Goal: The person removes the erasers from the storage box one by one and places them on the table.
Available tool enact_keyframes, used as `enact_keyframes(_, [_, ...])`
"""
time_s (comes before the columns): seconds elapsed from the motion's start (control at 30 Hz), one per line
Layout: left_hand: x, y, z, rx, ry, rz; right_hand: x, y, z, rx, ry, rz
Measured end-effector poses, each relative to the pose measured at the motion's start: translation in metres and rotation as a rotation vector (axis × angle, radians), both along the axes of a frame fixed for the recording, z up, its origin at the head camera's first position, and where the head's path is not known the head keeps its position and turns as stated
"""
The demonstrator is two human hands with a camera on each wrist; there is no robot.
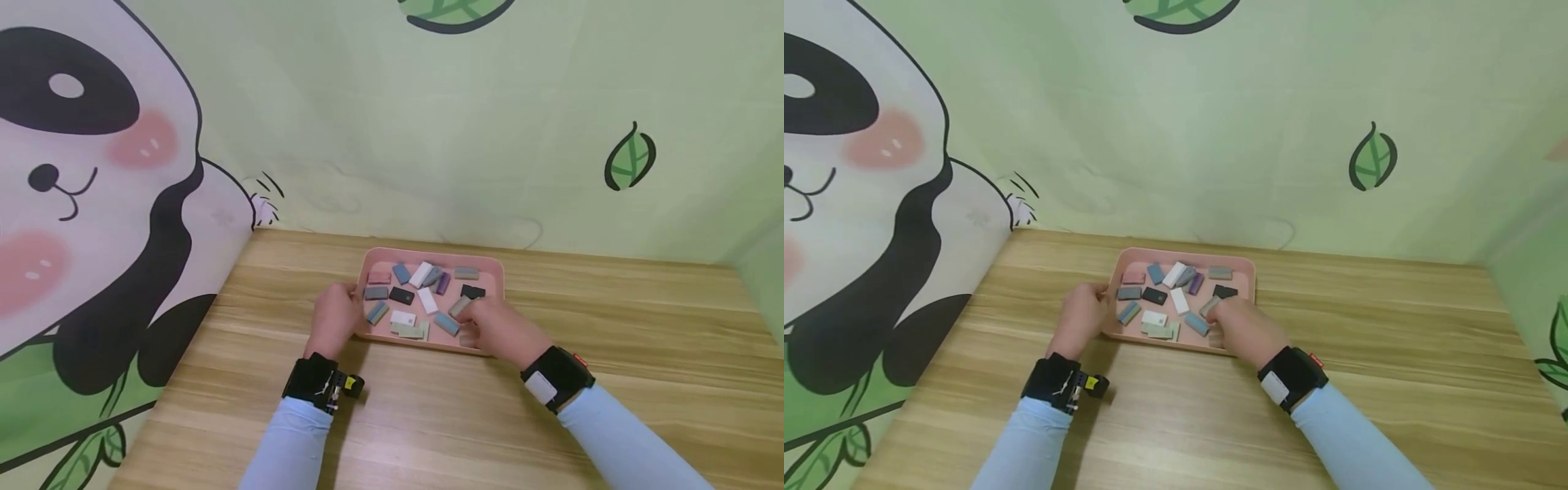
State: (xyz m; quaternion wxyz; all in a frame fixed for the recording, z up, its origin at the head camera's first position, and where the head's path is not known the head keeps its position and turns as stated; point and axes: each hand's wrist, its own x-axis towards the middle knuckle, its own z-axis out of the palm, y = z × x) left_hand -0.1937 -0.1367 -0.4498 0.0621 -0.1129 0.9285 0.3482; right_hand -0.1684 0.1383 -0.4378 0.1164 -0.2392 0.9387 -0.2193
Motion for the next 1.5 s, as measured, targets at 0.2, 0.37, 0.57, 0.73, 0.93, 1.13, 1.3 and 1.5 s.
enact_keyframes(0.2, [-0.001,0.001,0.0,0.006,-0.014,0.008,0.0,-0.001,-0.001,0.037,-0.018,-0.013])
enact_keyframes(0.37, [0.0,0.002,0.0,0.001,-0.024,0.012,-0.001,0.0,-0.003,0.025,-0.024,-0.023])
enact_keyframes(0.57, [0.001,0.002,0.0,-0.002,-0.011,0.009,0.0,0.001,-0.006,0.021,-0.05,-0.057])
enact_keyframes(0.73, [0.002,0.003,0.001,0.007,-0.015,0.009,0.001,0.001,-0.007,0.02,-0.072,-0.08])
enact_keyframes(0.93, [0.002,0.002,0.002,0.032,-0.041,0.026,0.002,0.0,-0.006,0.011,-0.082,-0.107])
enact_keyframes(1.13, [0.001,-0.001,-0.002,0.055,-0.052,0.046,0.004,0.002,-0.007,0.003,-0.073,-0.114])
enact_keyframes(1.3, [0.0,-0.002,-0.004,0.04,-0.03,0.029,0.004,0.006,-0.01,-0.028,-0.057,-0.099])
enact_keyframes(1.5, [0.0,-0.001,-0.002,0.044,-0.041,0.033,0.006,0.01,-0.01,-0.156,-0.027,-0.082])
